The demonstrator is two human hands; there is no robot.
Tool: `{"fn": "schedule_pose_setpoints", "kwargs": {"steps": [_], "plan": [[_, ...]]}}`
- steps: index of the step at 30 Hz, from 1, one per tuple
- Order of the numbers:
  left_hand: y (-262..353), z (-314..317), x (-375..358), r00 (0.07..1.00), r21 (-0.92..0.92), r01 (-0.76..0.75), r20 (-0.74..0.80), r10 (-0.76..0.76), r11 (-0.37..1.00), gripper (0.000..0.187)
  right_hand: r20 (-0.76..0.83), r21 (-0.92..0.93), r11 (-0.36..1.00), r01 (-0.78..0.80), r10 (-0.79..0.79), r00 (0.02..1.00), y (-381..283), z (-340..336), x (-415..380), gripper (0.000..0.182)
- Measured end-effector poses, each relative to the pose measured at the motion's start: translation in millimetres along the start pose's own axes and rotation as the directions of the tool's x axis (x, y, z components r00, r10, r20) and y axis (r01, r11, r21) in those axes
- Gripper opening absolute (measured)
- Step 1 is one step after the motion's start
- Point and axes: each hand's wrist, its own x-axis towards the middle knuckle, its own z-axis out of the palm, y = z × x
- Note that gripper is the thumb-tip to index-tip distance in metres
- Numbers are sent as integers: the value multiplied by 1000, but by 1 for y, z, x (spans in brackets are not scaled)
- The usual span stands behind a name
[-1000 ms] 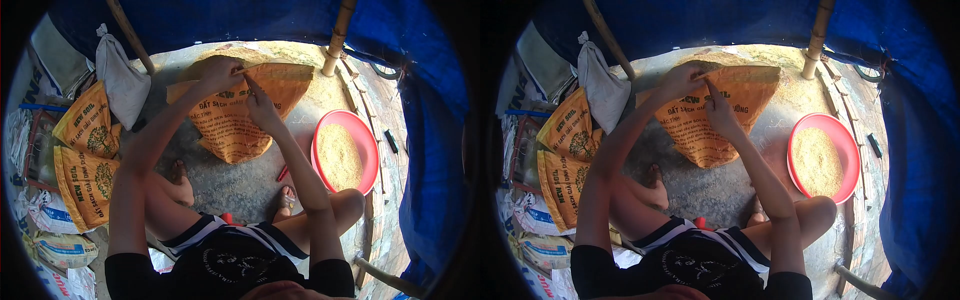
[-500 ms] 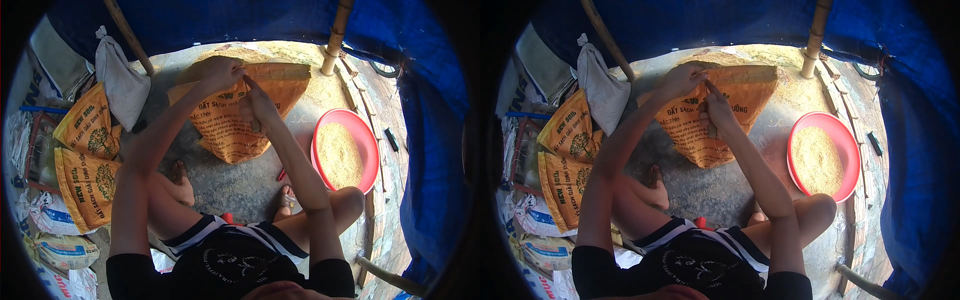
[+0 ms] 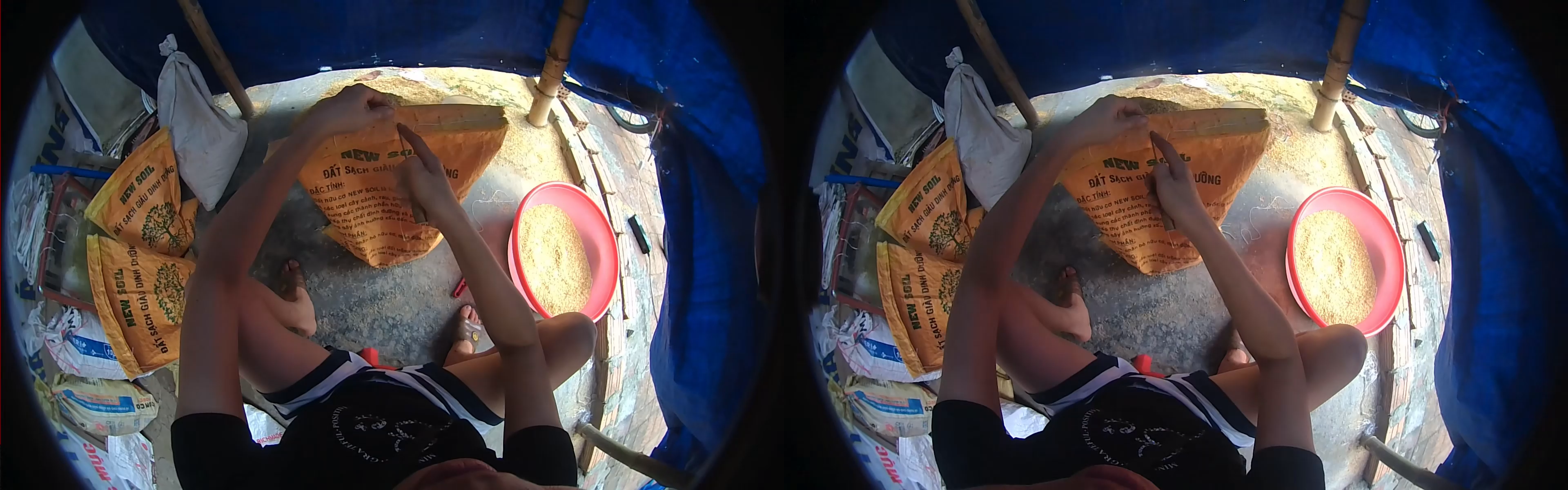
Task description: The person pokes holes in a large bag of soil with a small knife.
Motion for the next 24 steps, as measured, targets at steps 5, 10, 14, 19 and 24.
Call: {"fn": "schedule_pose_setpoints", "kwargs": {"steps": [5, 10, 14, 19, 24], "plan": [[-11, -6, 1, 998, -71, 13, 63, -8, 997, 39, 433, 775, 524, -353, -35, 901, 17, -31, 17, 49], [-6, -23, -13, 972, -118, 16, 233, 11, 993, 37, 269, 541, 801, -257, 125, 955, 9, -25, 11, 47], [-15, -39, -20, 953, -307, -32, 277, 122, 951, 35, 172, 430, 887, -165, 98, 980, 11, -25, 11, 46], [-50, -66, -11, 956, -445, 1, 264, 131, 895, 24, 170, 469, 875, -119, 43, 984, 11, -24, 13, 48], [-93, -79, 1, 939, -155, 150, -287, -190, 976, 28, 201, 488, 869, -84, -18, 979, 10, -24, 14, 48]]}}
